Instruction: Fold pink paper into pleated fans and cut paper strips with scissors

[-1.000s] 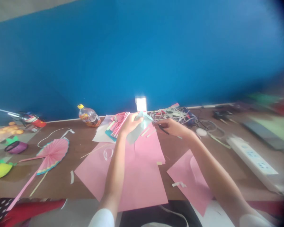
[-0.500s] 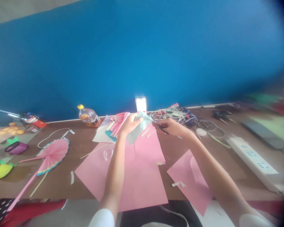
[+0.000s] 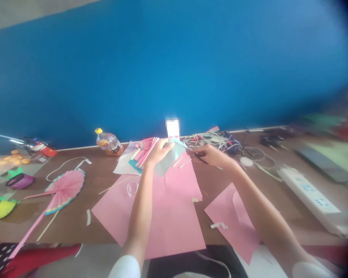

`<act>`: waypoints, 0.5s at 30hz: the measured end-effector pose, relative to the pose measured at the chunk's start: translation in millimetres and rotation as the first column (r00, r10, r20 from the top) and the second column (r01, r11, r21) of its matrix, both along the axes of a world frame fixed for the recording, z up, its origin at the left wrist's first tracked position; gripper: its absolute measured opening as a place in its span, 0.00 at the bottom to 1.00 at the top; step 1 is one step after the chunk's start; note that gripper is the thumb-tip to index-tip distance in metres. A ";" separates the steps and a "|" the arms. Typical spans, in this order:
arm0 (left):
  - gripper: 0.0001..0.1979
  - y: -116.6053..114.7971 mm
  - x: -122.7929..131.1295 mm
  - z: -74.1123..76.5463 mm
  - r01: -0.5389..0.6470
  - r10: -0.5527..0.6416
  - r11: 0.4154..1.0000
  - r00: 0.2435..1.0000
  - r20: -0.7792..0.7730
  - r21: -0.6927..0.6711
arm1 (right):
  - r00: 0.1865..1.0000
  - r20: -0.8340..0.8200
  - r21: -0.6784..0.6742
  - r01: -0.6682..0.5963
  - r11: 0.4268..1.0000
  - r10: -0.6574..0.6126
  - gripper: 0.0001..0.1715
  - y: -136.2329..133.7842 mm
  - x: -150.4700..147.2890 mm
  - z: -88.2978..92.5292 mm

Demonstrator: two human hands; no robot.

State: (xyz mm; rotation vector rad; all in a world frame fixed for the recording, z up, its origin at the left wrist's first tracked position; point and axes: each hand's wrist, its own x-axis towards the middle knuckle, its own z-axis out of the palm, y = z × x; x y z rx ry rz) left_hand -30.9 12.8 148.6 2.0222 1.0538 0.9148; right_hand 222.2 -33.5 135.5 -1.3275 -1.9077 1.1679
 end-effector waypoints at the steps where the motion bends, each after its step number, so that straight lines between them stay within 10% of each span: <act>1: 0.18 -0.4 0.1 0.6 -0.006 0.006 1.000 1.000 0.006 0.000 | 1.000 -0.001 0.003 -0.002 1.000 0.002 0.25 -0.1 0.0 0.1; 15: 0.19 1.6 1.4 -1.1 0.025 -0.022 0.998 0.998 0.052 -0.056 | 1.000 -0.006 -0.013 -0.014 1.000 0.014 0.26 -2.8 -1.1 4.0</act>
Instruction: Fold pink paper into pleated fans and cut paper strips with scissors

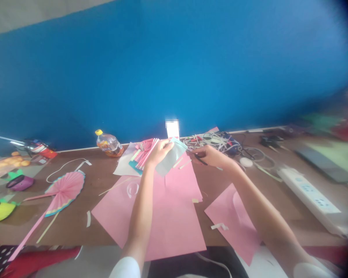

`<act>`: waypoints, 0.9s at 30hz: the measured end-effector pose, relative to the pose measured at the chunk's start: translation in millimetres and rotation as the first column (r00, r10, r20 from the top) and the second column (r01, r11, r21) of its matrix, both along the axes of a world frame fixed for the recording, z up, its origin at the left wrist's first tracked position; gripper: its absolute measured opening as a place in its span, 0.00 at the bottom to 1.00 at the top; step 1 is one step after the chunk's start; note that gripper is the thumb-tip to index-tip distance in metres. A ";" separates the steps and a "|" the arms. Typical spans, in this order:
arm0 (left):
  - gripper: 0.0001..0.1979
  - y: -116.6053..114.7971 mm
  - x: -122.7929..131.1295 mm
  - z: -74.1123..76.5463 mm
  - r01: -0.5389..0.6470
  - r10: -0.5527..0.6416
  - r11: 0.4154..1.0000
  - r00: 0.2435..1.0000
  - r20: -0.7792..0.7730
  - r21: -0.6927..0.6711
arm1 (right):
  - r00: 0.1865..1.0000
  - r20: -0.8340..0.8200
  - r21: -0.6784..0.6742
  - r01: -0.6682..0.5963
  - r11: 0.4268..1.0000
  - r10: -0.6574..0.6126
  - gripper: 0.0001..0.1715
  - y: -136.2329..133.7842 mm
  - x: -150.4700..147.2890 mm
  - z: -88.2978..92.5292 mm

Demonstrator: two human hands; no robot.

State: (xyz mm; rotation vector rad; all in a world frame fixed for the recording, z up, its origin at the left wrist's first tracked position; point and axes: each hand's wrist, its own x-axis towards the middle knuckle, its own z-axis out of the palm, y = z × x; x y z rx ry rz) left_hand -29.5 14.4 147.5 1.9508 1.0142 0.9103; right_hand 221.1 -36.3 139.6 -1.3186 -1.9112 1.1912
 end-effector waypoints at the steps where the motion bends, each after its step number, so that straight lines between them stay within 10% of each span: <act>1: 0.18 0.0 0.9 -0.1 -0.002 0.002 1.000 1.000 -0.003 0.005 | 1.000 -0.004 0.000 -0.004 1.000 0.004 0.26 -0.4 -0.3 0.7; 27: 0.17 0.6 14.4 -10.1 0.080 -0.076 0.994 0.996 0.053 -0.069 | 0.994 -0.106 0.005 -0.038 0.999 0.038 0.16 2.2 -3.6 -1.6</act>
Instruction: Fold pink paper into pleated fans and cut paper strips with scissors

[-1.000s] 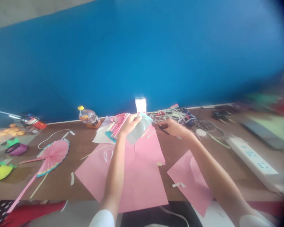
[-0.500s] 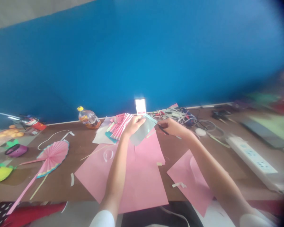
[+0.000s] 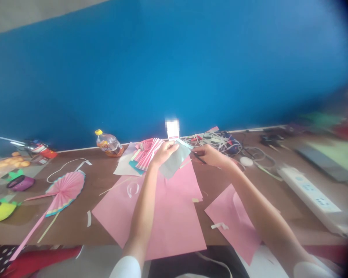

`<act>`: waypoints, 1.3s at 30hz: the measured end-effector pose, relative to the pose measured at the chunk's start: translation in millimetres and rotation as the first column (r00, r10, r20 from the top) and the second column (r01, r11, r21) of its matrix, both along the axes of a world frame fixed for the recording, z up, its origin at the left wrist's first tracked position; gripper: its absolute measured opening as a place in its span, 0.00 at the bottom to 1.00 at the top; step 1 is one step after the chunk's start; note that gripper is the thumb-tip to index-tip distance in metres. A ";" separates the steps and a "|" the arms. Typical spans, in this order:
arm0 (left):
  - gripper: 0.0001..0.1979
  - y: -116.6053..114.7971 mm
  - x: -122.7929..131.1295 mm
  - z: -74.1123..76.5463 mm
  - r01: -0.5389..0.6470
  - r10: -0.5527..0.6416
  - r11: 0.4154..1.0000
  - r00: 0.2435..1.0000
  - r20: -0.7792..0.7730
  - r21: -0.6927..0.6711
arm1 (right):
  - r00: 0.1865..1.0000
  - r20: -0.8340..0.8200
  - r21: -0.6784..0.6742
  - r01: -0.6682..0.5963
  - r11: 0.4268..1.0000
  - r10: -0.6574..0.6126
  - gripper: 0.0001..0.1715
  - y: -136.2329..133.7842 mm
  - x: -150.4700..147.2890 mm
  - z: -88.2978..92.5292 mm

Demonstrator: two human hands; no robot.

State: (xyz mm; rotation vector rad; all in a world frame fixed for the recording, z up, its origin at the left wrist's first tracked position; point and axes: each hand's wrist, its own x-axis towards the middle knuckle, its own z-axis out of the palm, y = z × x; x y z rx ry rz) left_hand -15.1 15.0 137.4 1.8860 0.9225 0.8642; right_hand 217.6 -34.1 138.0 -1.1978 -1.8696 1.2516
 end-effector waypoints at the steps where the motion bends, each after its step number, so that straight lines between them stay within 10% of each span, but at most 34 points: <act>1: 0.18 0.0 0.0 -0.2 -0.005 0.005 1.000 1.000 -0.009 -0.002 | 1.000 0.002 0.003 0.005 1.000 -0.005 0.16 0.0 0.0 -0.4; 21: 0.18 -1.8 3.0 -1.2 -0.006 0.028 0.994 0.978 -0.205 0.105 | 0.923 -0.319 -0.031 0.215 0.976 -0.214 0.35 6.1 -17.0 -11.6; 29: 0.18 -2.8 0.0 2.6 0.091 -0.099 0.993 0.990 -0.100 -0.077 | 0.903 -0.349 -0.042 0.250 0.967 -0.249 0.38 3.1 -15.5 -5.6; 39: 0.21 4.5 -26.7 3.7 -0.163 0.163 0.986 0.987 0.005 -0.045 | 0.990 0.100 0.238 0.069 0.969 -0.095 0.26 11.3 8.1 -9.1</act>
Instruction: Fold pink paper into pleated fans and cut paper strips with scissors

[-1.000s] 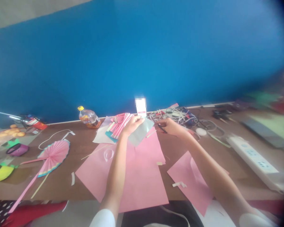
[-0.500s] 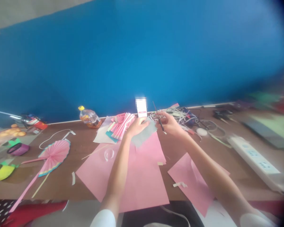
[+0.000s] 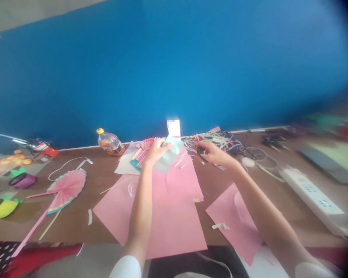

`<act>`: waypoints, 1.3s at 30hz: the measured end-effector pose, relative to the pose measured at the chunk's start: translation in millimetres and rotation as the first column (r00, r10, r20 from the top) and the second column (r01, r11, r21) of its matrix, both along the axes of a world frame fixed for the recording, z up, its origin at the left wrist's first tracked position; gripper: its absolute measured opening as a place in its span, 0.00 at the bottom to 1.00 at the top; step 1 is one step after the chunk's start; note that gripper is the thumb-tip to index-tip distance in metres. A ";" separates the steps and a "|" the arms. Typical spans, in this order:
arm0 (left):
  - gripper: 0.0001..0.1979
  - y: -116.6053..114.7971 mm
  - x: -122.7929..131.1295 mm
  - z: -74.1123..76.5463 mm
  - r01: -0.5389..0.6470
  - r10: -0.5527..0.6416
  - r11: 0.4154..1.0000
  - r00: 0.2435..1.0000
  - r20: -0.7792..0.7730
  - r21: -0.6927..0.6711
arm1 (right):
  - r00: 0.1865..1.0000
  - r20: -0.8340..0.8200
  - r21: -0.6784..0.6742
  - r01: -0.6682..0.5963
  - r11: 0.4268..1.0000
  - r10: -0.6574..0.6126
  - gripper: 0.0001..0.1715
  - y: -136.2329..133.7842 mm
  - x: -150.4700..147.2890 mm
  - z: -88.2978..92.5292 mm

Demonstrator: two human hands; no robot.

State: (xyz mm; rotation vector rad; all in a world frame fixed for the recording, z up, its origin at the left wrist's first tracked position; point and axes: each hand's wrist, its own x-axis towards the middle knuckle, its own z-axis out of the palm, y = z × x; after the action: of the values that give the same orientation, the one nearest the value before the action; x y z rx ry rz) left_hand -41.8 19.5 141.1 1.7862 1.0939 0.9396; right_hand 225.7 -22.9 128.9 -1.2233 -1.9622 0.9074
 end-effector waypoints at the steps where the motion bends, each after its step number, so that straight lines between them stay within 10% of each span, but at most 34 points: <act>1: 0.21 0.4 -1.2 0.1 -0.013 0.013 1.000 1.000 -0.011 0.010 | 1.000 0.013 -0.013 -0.007 1.000 0.007 0.26 -0.7 -0.1 -0.1; 39: 0.20 -5.5 8.1 6.1 0.099 -0.098 0.994 0.995 -0.015 0.049 | 0.976 -0.202 -0.187 -0.121 0.975 0.082 0.30 -18.4 -15.0 19.8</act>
State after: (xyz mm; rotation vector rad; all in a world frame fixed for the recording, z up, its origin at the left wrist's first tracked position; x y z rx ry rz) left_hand -33.7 13.9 147.3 1.8710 0.9882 0.9048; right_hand 210.7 -41.3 148.6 -1.1029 -1.8269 1.2520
